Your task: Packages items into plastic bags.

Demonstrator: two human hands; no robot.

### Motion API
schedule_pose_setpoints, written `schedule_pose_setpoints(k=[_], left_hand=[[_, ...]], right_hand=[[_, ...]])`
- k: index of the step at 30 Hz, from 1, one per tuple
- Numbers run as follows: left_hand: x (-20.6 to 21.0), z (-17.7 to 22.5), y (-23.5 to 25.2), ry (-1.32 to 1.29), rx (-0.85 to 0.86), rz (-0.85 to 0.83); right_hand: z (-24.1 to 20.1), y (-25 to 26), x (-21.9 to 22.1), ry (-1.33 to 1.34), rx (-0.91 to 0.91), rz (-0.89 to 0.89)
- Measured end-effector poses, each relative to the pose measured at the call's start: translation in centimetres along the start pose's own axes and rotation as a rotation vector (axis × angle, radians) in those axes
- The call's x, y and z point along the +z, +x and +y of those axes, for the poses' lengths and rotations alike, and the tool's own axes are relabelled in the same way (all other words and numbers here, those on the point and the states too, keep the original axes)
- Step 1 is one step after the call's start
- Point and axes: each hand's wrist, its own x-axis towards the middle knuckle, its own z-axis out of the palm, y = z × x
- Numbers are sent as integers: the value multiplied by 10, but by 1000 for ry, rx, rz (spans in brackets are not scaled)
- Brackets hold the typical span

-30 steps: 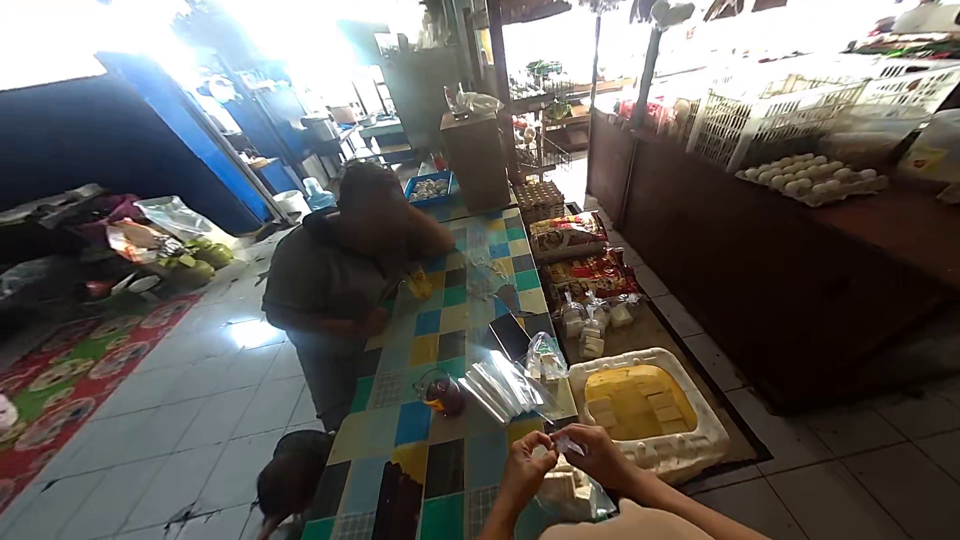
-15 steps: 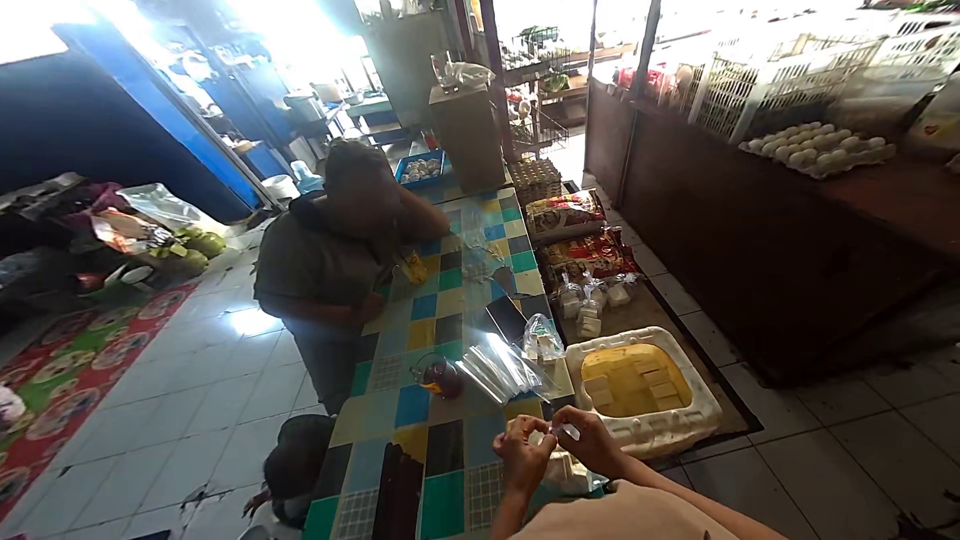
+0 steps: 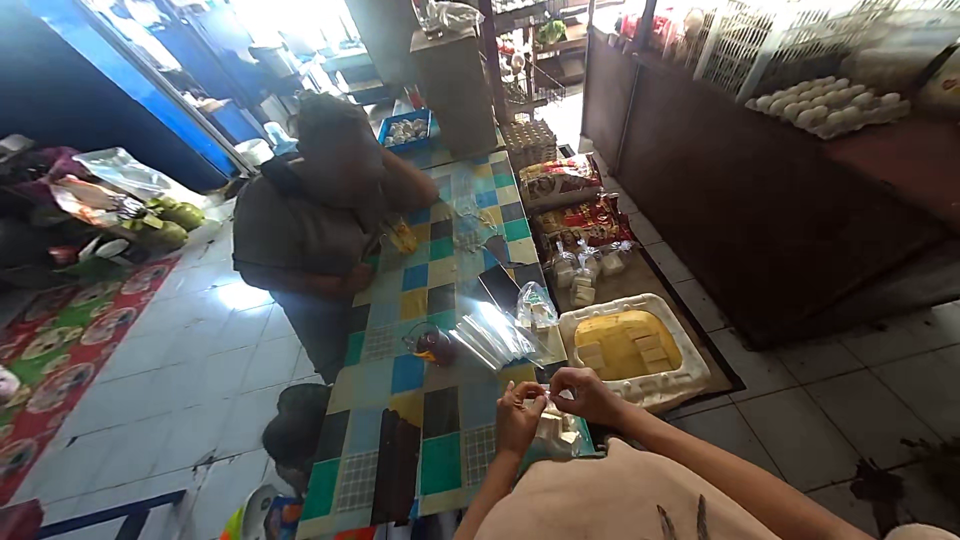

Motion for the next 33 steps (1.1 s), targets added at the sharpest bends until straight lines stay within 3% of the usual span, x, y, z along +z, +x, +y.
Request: schedule_pose_setpoints(k=[9,13,17,21,24,30,33], left_hand=[[2,7,-7,-66,-105,-9],[5,10,-7,-45,-203,40],[4,9,-8,-32,-184,19],[7,10,-9,-31,-141,32],[7,12,-9,-105,-210,13],[-5,1,-1,-292,-288,-206],[-7,0,-2,-298,-320,-146]], right_hand=[[-21,3,14,-215,233,40],[-20,5,7,-57,247,-18],[-16,5,1,37,257,-38],[-20,6,7,-145,241,-20],[-27,6,8,-257,271,-65],[-17,-3,15,-338,62,37],[-10,-8,23,-308,-38,147]])
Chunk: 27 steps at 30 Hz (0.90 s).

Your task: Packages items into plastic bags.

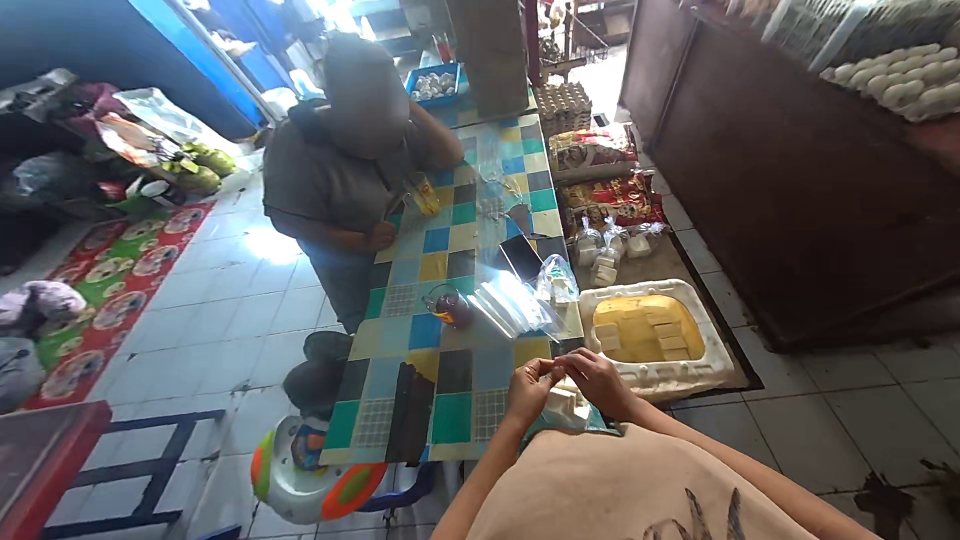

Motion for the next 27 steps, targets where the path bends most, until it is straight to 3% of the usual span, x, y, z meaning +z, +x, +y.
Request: schedule_pose_setpoints(k=[5,9,12,14,17,20,25,27], left_hand=[[4,1,-4,-63,-9,136],[2,9,-8,47,72,93],[0,8,-9,283,403,76],[-3,6,-7,450,632,89],[0,11,-9,510,764,95],[9,15,-16,389,701,22],[25,16,-19,-9,360,-11],[21,19,-16,-56,300,-37]], right_hand=[[-3,-5,-2,109,-10,10],[-10,-2,-13,280,294,-73],[-17,4,-21,410,519,-176],[-20,1,-21,409,463,-188],[-30,-1,-21,286,359,-203],[-30,-14,-17,177,334,-227],[-14,-23,-13,47,188,-151],[-15,-20,-10,103,182,-124]])
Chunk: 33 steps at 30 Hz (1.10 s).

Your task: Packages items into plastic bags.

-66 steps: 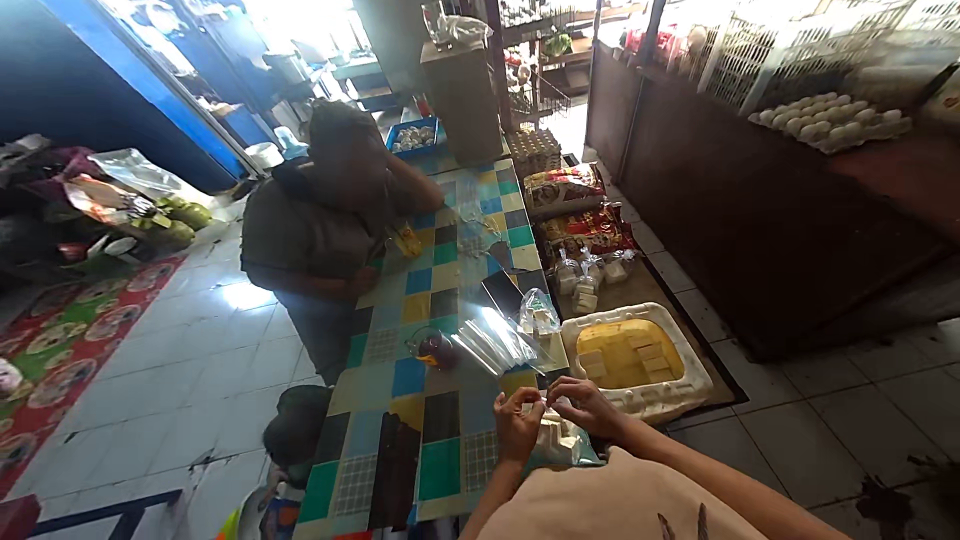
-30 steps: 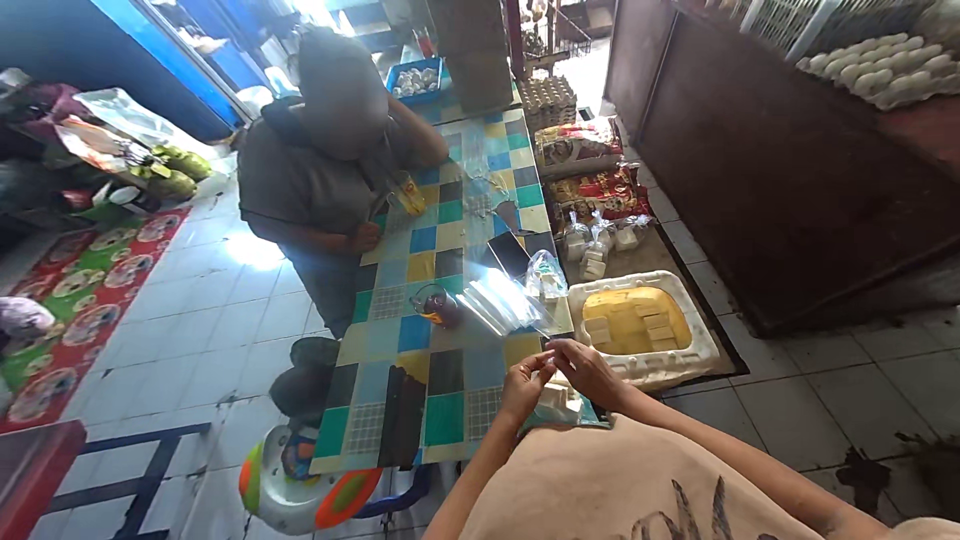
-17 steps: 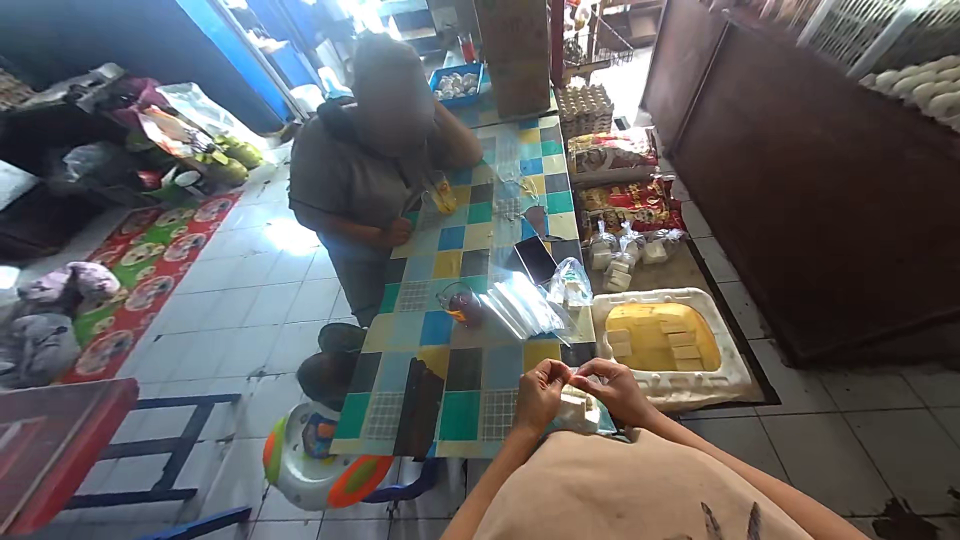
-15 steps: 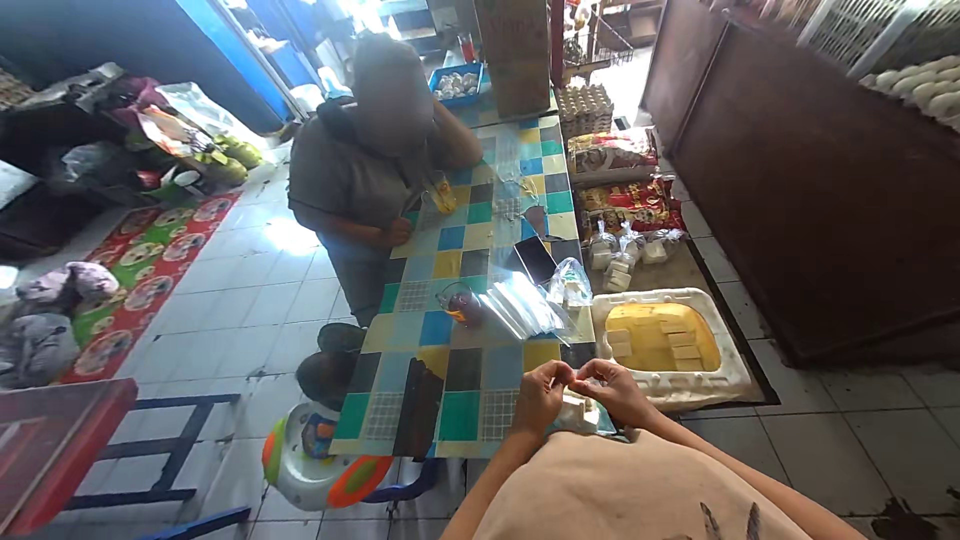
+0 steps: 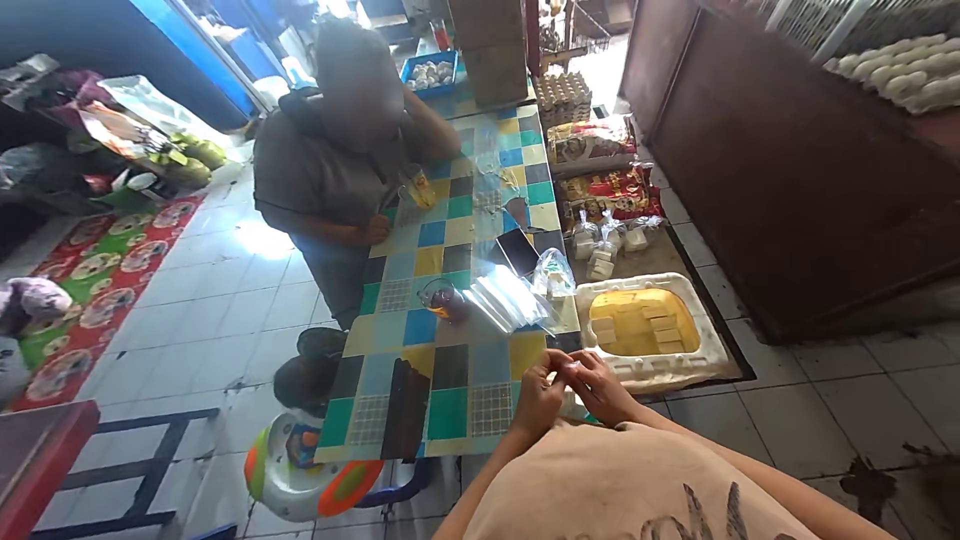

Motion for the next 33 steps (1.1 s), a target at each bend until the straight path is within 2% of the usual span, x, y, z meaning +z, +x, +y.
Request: schedule_pose_setpoints(k=[3,6,8,10,13,16,19,21,23,26,29,31,33], left_hand=[[-11,-2,2,281,81,-60],[-7,-14,3,470,410,17],[0,-8,1,475,558,74],[7,13,0,330,566,55],[12,40,5,144,552,-36],[3,69,30,264,592,-78],[-9,110,64,380,479,-47],[-17,121,86,271,439,-3],[-22,121,98,119,370,36],[-16,95,95,-51,196,155],[-2,58,81,-216,-35,238],[7,43,69,-270,-177,229],[11,30,58,-269,-249,172]], right_hand=[[-2,-4,8,89,25,18],[-8,-5,8,72,-19,97],[-14,-5,8,-8,-120,189],[-18,-2,3,-74,-212,248],[-22,9,-10,-130,-287,241],[-46,32,-49,-224,-227,68],[-79,70,-112,-264,-50,-195],[-83,95,-144,-277,-118,-156],[-84,116,-169,-243,-192,-16],[-101,142,-208,-162,-56,75],[-106,164,-243,-246,-78,165],[-111,177,-263,-368,-101,182],[-117,187,-280,-514,-120,157]])
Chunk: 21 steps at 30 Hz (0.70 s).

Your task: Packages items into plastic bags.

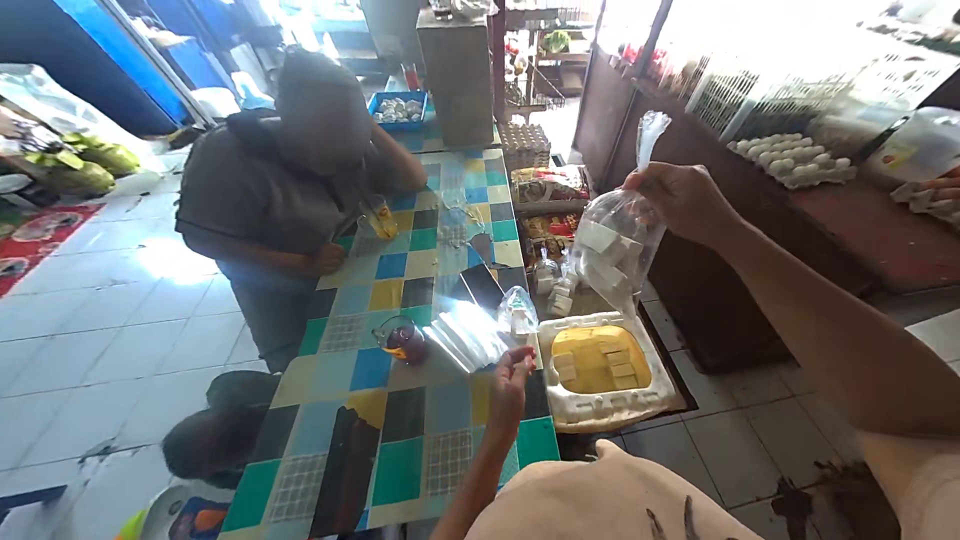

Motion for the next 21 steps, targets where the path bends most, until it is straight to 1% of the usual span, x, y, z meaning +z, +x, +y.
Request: schedule_pose_setpoints(k=[2,4,6,9,12,15,17,19,21], left_hand=[[-3,-10,-4,4,-27,-20],[-6,-15,-7,-12,-46,1],[-11,-18,-8,-26,-66,43],[-24,-27,-9,-36,-86,125],[-42,-42,-15,-61,-119,248],[-62,-61,-25,-95,-164,399],[-75,-74,-33,-59,-198,488],[-85,-83,-42,7,-225,575],[-92,-87,-52,70,-234,638]], right_hand=[[7,12,-10,-131,-38,-29],[17,23,-17,-209,-94,-38],[31,32,-19,-258,-99,-43],[53,45,-16,-287,20,-74],[82,54,-4,-311,138,-161],[124,55,24,-311,287,-317],[157,49,51,-293,389,-395],[199,39,85,-259,462,-424],[245,23,124,-208,496,-428]])
